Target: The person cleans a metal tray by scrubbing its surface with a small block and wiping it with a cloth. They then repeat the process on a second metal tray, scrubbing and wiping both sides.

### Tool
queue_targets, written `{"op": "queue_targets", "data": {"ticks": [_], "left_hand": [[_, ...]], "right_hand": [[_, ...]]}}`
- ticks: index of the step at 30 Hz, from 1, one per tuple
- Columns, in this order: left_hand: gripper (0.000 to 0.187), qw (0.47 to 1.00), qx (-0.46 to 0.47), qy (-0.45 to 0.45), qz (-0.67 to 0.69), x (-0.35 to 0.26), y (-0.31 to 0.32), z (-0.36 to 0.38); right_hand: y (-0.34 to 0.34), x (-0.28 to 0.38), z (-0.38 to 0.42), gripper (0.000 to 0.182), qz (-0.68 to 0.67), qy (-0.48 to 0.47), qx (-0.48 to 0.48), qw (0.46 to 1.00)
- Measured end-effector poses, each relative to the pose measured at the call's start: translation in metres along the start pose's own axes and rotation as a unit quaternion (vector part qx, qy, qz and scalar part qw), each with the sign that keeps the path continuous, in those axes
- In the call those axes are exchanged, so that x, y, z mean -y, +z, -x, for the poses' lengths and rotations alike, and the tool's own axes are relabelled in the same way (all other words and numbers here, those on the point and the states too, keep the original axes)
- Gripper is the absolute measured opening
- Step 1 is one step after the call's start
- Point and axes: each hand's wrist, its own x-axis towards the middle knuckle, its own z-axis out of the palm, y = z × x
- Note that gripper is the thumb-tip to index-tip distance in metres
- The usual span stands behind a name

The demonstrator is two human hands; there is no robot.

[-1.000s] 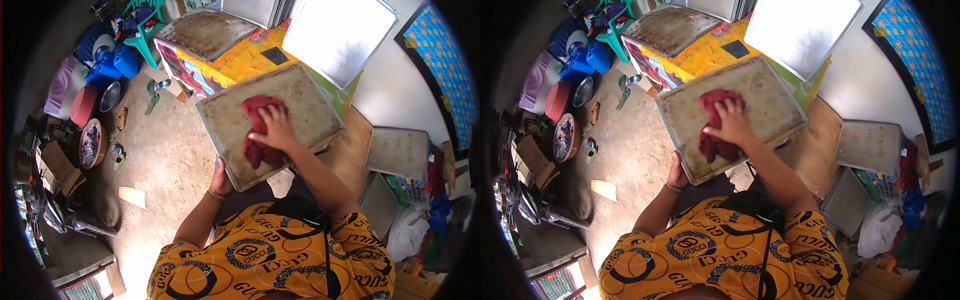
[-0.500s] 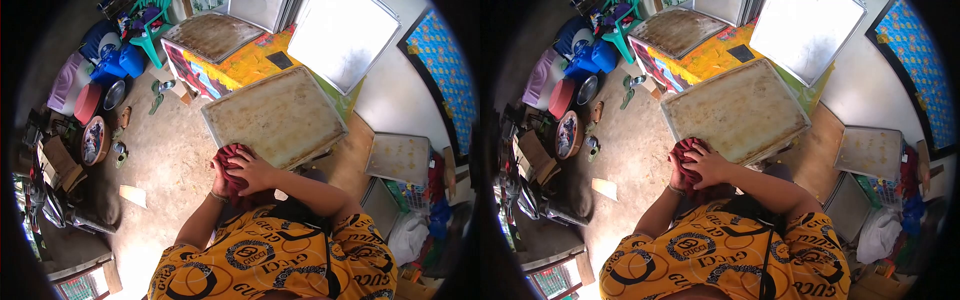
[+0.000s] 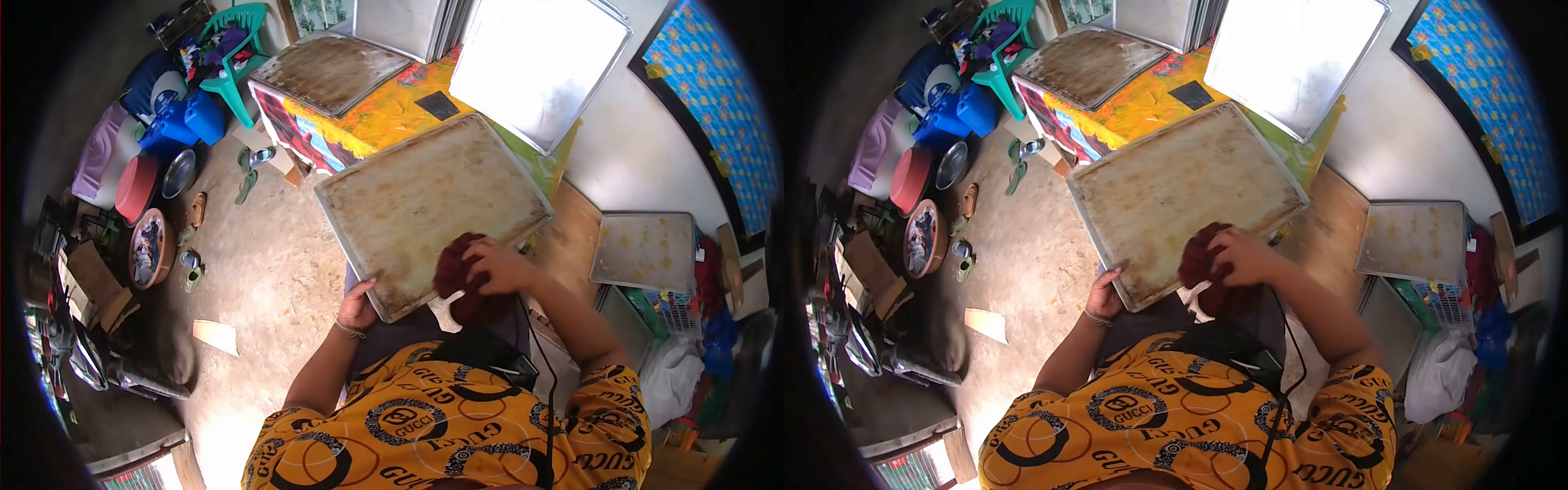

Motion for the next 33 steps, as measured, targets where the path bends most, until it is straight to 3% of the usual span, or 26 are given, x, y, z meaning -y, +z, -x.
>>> {"op": "queue_targets", "data": {"ticks": [3, 6, 12, 14, 18, 23, 25, 28, 30, 31, 32, 33], "left_hand": [[0.053, 1.0, 0.007, 0.012, -0.016, 0.001, 0.0, -0.001], [0.053, 1.0, 0.02, -0.001, 0.004, 0.001, -0.005, -0.001], [0.059, 1.0, 0.014, -0.005, -0.004, 0.001, -0.009, 0.001], [0.049, 0.999, 0.023, 0.024, -0.035, 0.001, 0.001, 0.007], [0.06, 1.0, 0.018, -0.007, 0.0, -0.001, -0.006, 0.007], [0.059, 0.999, 0.028, -0.002, -0.015, 0.001, -0.007, 0.003], [0.056, 0.999, 0.034, -0.003, -0.015, 0.001, -0.003, 0.003], [0.056, 1.0, 0.025, -0.016, -0.01, 0.001, -0.007, -0.001], [0.056, 1.0, 0.02, 0.005, -0.02, 0.003, -0.006, -0.002], [0.056, 1.0, 0.016, 0.003, -0.019, 0.003, -0.006, -0.002], [0.056, 1.0, 0.011, 0.001, -0.018, 0.002, -0.006, -0.001], [0.056, 1.0, 0.006, -0.001, -0.016, 0.002, -0.005, -0.001]], "right_hand": [[-0.019, -0.037, 0.036, 0.025, 0.042, 0.099, -0.052, 0.993], [-0.032, -0.057, 0.061, 0.026, -0.004, 0.199, -0.087, 0.976], [-0.037, -0.09, 0.076, 0.028, 0.0, 0.264, -0.15, 0.953], [-0.047, -0.099, 0.09, 0.026, 0.069, 0.317, -0.158, 0.933], [-0.061, -0.086, 0.105, 0.027, 0.158, 0.481, -0.127, 0.853], [-0.099, -0.064, 0.093, 0.039, 0.097, 0.417, -0.357, 0.83], [-0.113, -0.053, 0.076, 0.041, 0.078, 0.325, -0.465, 0.82], [-0.119, -0.034, 0.038, 0.042, 0.043, 0.226, -0.513, 0.827], [-0.097, -0.021, 0.005, 0.043, 0.026, 0.198, -0.472, 0.859], [-0.082, -0.017, -0.011, 0.044, -0.032, 0.152, -0.42, 0.894], [-0.071, 0.003, -0.024, 0.046, 0.0, 0.157, -0.343, 0.926], [-0.037, 0.0, -0.041, 0.047, -0.076, 0.103, -0.305, 0.944]]}}
